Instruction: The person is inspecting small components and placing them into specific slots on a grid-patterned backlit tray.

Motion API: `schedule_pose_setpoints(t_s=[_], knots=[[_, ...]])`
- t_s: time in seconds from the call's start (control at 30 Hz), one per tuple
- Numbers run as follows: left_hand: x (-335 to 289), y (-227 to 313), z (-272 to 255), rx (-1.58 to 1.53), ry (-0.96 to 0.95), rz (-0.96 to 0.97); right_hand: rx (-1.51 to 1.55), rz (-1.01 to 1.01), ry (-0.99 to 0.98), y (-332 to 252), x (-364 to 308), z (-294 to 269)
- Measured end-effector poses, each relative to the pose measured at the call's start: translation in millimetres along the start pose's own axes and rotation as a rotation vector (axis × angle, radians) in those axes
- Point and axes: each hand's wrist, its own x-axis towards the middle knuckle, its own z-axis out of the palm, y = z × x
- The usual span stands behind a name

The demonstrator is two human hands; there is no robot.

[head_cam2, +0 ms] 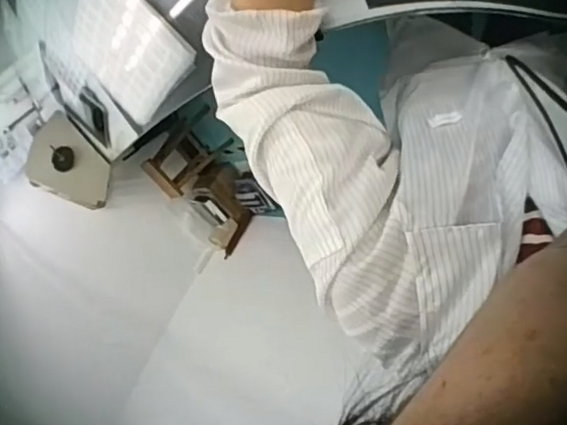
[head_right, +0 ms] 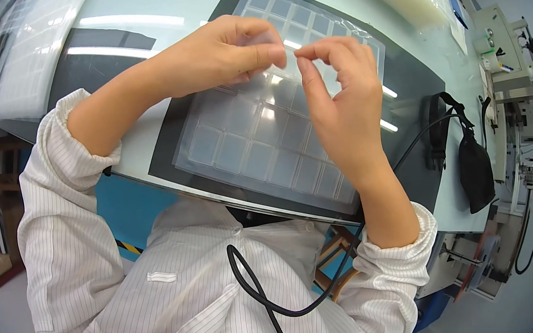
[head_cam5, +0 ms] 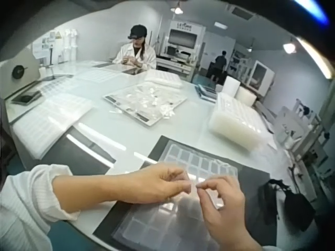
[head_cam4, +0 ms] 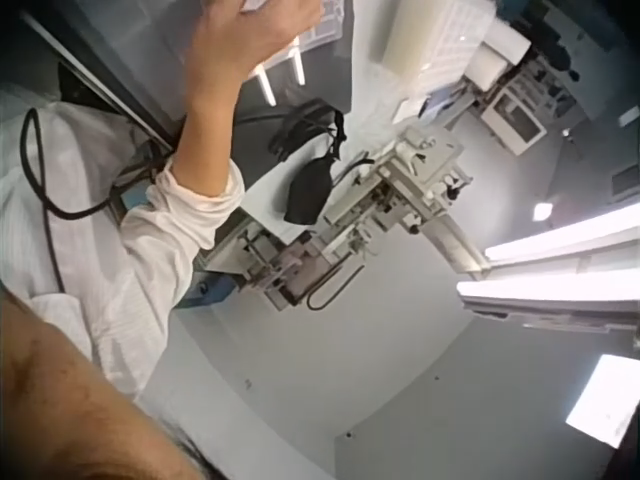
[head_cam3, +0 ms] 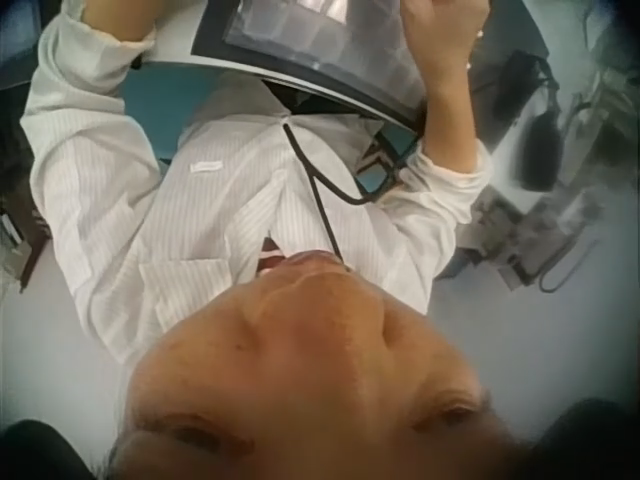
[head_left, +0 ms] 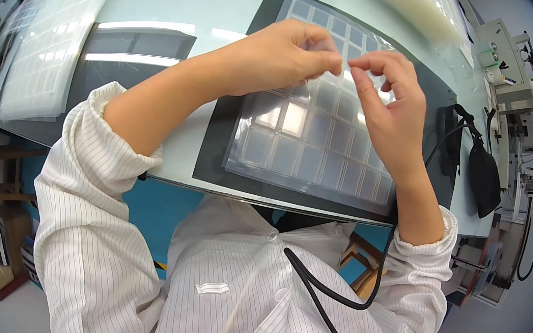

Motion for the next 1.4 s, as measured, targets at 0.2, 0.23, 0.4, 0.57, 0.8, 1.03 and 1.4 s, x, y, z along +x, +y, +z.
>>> schedule_pose_setpoints(t_s=[0.2,0.23,0.4,0.57,0.8,1.03,1.4], knots=[[6,0,4,-0.154,0.204,-0.114,-0.268,-0.202,-0.135,10,-20,6],[6,0,6,-0.166,0.221,-0.113,-0.244,-0.205,-0.136,9,-20,8],[8,-1,7,-0.167,0.216,-0.109,-0.265,-0.223,-0.086,10,-22,12],[6,-2,7,-0.157,0.223,-0.116,-0.215,-0.185,-0.159,9,-20,10],[4,-1,7,-0.137,0.217,-0.107,-0.283,-0.218,-0.114,9,-21,11],[5,-1,8,-0.13,0.214,-0.105,-0.324,-0.222,-0.098,7,-20,13],[4,1,7,-0.095,0.214,-0.112,-0.357,-0.215,-0.112,5,-20,10]])
